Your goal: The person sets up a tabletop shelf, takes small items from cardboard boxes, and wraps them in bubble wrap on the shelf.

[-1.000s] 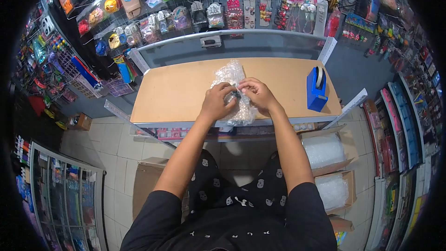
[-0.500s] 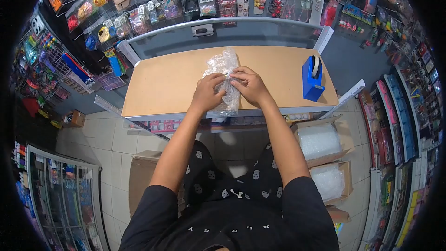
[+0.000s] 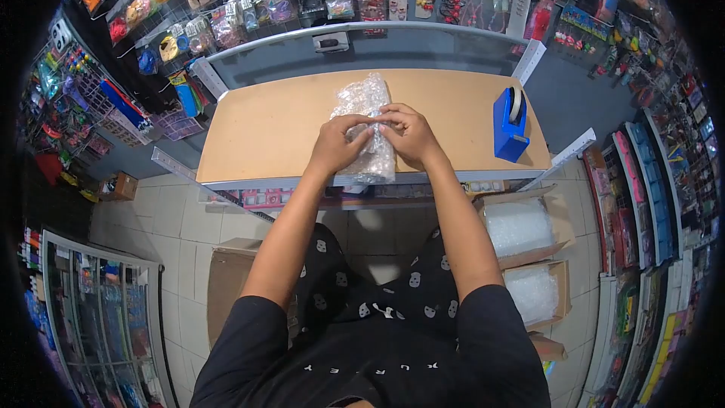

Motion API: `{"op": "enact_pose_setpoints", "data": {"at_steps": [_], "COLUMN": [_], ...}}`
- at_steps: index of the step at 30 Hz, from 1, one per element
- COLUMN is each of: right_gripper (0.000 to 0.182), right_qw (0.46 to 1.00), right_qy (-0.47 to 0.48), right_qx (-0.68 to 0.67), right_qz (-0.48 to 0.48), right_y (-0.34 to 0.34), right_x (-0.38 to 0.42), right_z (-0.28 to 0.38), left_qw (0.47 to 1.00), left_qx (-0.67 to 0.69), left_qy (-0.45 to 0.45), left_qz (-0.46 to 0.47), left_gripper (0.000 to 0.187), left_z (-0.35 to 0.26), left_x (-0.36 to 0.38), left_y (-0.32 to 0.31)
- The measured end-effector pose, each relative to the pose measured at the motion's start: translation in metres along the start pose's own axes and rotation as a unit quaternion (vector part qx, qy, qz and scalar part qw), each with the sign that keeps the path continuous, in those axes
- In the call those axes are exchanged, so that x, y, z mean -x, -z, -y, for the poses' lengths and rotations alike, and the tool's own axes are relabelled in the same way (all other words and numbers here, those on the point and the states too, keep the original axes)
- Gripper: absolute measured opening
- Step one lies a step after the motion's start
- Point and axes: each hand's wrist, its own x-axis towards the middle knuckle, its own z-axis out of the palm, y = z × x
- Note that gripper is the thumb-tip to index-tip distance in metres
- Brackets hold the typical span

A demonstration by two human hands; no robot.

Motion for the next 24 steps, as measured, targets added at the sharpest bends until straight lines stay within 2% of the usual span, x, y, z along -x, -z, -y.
{"op": "enact_pose_setpoints", "data": {"at_steps": [2, 5, 8, 14, 21, 24], "right_gripper": [0.031, 0.041, 0.047, 0.052, 0.061, 0.07], "right_qw": [0.998, 0.999, 0.987, 0.97, 0.965, 0.958], "right_qy": [-0.029, 0.036, 0.056, 0.084, 0.063, 0.047], "right_qx": [-0.047, 0.035, 0.149, 0.229, 0.256, 0.283], "right_qz": [-0.005, -0.019, -0.032, -0.011, -0.006, -0.006], "right_y": [0.0, -0.005, -0.006, -0.006, -0.008, -0.01], "right_x": [-0.002, -0.002, 0.002, 0.0, 0.001, 0.002], "right_z": [0.003, -0.001, 0.014, 0.0, 0.005, 0.006], "left_qw": [1.0, 1.0, 0.999, 0.998, 0.998, 0.997], "left_qx": [-0.012, -0.013, -0.013, -0.055, -0.058, -0.042], "left_qy": [-0.015, 0.008, 0.023, 0.007, 0.0, 0.037], "left_qz": [-0.01, 0.009, 0.028, 0.022, 0.02, 0.06], "left_gripper": [0.027, 0.034, 0.04, 0.048, 0.057, 0.07], "left_z": [0.006, 0.016, 0.016, 0.009, 0.01, 0.012], "left_x": [0.0, 0.002, 0.003, 0.003, 0.004, 0.004], "left_y": [-0.004, -0.009, -0.009, -0.004, -0.005, -0.004]}}
